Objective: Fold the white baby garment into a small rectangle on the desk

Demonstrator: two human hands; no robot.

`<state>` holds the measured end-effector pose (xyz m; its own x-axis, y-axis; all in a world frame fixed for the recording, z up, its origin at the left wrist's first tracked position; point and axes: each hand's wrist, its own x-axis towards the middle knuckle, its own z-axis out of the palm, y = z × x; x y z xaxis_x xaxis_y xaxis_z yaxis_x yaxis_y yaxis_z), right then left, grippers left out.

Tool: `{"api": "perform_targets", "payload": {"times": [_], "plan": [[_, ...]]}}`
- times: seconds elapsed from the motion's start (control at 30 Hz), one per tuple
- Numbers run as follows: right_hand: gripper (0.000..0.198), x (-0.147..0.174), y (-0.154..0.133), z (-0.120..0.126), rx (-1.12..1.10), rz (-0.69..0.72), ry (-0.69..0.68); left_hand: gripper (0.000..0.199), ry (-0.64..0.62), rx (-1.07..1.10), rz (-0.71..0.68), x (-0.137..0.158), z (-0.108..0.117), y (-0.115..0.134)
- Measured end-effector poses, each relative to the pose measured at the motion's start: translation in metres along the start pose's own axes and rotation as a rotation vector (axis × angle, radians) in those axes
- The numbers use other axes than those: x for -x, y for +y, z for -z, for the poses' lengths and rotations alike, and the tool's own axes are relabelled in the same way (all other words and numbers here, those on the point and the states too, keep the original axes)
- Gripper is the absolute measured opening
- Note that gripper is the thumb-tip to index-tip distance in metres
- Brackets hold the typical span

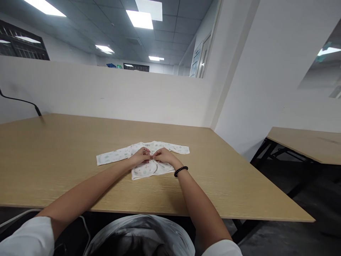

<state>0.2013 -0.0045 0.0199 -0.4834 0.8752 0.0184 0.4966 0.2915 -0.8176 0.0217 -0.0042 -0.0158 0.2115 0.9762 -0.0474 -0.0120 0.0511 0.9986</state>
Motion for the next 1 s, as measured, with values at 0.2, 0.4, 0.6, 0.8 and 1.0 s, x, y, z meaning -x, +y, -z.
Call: {"api": "perform_targets", "payload": {"times": [0.2, 0.4, 0.6, 0.8, 1.0], "plan": [[0.021, 0.009, -0.004, 0.016, 0.177, 0.015, -0.051, 0.033, 0.140, -0.630, -0.361, -0.005, 0.018, 0.005], [0.034, 0.017, 0.000, 0.019, 0.320, 0.093, -0.244, 0.054, 0.167, -1.192, -0.357, -0.008, 0.045, 0.006], [0.015, 0.015, 0.002, 0.023, 0.241, 0.115, -0.293, 0.071, 0.012, -1.304, -0.095, -0.014, 0.060, -0.002], [0.019, 0.023, -0.011, 0.039, 0.109, 0.210, -0.279, 0.076, -0.076, -1.329, -0.082, -0.016, 0.065, 0.000], [0.021, 0.037, -0.028, 0.050, 0.062, 0.207, -0.154, 0.074, -0.100, -1.321, -0.068, -0.016, 0.068, 0.001]]}}
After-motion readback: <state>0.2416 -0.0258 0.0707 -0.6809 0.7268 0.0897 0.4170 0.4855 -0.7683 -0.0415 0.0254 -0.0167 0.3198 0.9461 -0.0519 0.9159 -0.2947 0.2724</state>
